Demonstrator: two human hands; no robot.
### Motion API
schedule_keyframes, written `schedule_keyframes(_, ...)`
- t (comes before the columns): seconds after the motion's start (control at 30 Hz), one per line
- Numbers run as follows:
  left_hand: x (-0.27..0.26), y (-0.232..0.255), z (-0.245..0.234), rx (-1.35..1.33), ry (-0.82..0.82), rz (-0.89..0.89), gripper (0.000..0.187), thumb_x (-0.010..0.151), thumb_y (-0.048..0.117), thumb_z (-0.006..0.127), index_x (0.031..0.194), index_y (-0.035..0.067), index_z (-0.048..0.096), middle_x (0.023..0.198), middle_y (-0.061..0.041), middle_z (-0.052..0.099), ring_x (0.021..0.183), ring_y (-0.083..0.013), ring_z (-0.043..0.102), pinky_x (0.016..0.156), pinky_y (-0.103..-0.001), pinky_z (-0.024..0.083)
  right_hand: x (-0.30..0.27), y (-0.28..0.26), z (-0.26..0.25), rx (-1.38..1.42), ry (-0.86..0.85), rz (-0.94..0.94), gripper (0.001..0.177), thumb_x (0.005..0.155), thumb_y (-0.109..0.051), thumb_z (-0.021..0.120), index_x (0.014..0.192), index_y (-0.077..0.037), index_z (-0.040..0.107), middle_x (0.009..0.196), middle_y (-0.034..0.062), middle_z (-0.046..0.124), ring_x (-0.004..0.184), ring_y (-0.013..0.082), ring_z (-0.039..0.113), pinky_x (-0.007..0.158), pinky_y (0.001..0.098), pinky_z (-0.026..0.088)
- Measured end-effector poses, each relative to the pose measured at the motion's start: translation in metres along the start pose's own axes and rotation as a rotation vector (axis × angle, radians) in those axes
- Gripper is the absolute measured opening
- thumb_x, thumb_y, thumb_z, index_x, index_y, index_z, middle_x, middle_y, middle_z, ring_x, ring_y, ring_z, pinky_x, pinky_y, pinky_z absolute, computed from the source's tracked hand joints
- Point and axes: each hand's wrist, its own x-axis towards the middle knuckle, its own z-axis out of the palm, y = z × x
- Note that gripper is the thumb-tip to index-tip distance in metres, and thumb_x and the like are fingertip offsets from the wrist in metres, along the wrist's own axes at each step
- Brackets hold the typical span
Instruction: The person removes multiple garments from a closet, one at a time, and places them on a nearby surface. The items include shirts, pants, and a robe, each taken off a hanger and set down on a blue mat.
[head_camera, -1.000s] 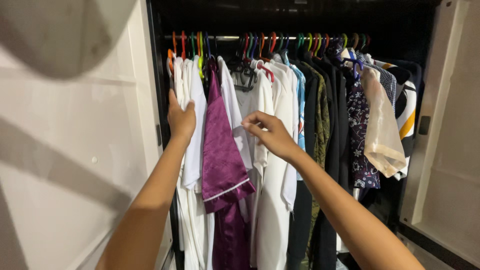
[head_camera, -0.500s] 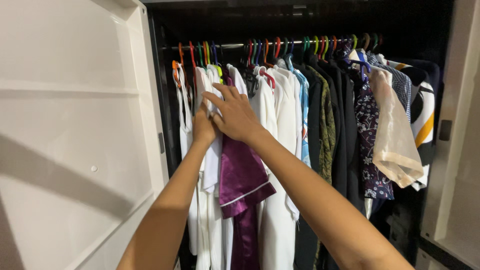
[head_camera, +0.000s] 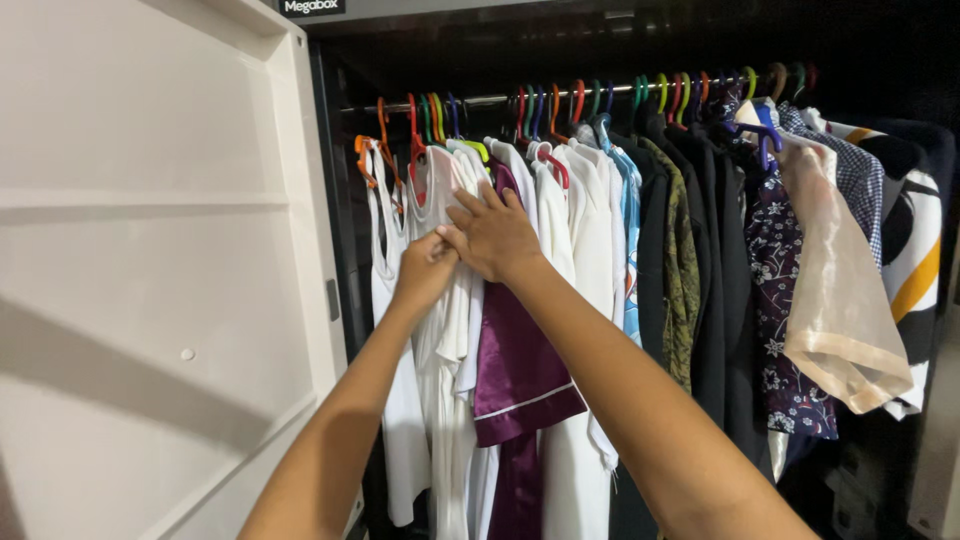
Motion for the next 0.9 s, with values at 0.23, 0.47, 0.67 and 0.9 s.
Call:
schedule_keyframes(0.23, 0.015, 0.052, -0.028, 0.589, 0.484, 0.206, 0.037, 0.087, 0.007, 0.068, 0.124, 0.009, 0.068, 0.130, -0.017, 0.060, 0.124, -0.0324, 0.058, 0.100, -0.043, 0.049, 0.000, 0.002, 0.008, -0.071, 0.038, -0.025, 0.062, 0.099, -0.055, 0.040, 0.152, -0.021, 0.045, 0.165, -0.0010, 0.030, 0.151, 0.0288, 0.023, 0.118, 0.0513, 0.023)
schedule_keyframes(0.47, 0.065, 0.072, -0.063, 0.998, 0.434, 0.372, 0.055, 0.092, 0.011, 0.065, 0.145, 0.000, 0.053, 0.149, -0.029, 0.044, 0.128, -0.0440, 0.048, 0.098, -0.051, 0.045, -0.005, 0.008, 0.007, -0.080, 0.052, -0.056, 0.066, 0.095, -0.052, 0.054, 0.151, -0.020, 0.046, 0.166, -0.0010, 0.028, 0.152, 0.0290, 0.023, 0.119, 0.0511, 0.022)
schedule_keyframes(0.67, 0.083, 0.055, -0.078, 0.901, 0.355, 0.193, 0.035, 0.106, 0.010, 0.056, 0.140, 0.009, 0.062, 0.123, -0.022, 0.068, 0.110, -0.0412, 0.067, 0.093, -0.049, 0.053, -0.012, 0.025, 0.013, -0.078, 0.056, -0.066, 0.066, 0.093, -0.051, 0.055, 0.150, -0.019, 0.047, 0.167, -0.0023, 0.022, 0.153, 0.0286, 0.019, 0.121, 0.0500, 0.016)
schedule_keyframes(0.9, 0.107, 0.057, -0.081, 0.738, 0.375, -0.167, 0.071, 0.095, 0.008, 0.059, 0.162, 0.011, 0.037, 0.099, -0.024, 0.074, 0.089, -0.0366, 0.074, 0.087, -0.043, 0.056, -0.017, 0.037, 0.019, -0.053, 0.057, -0.071, 0.067, 0.092, -0.051, 0.056, 0.150, -0.020, 0.046, 0.168, -0.0035, 0.020, 0.154, 0.0282, 0.014, 0.123, 0.0493, 0.012)
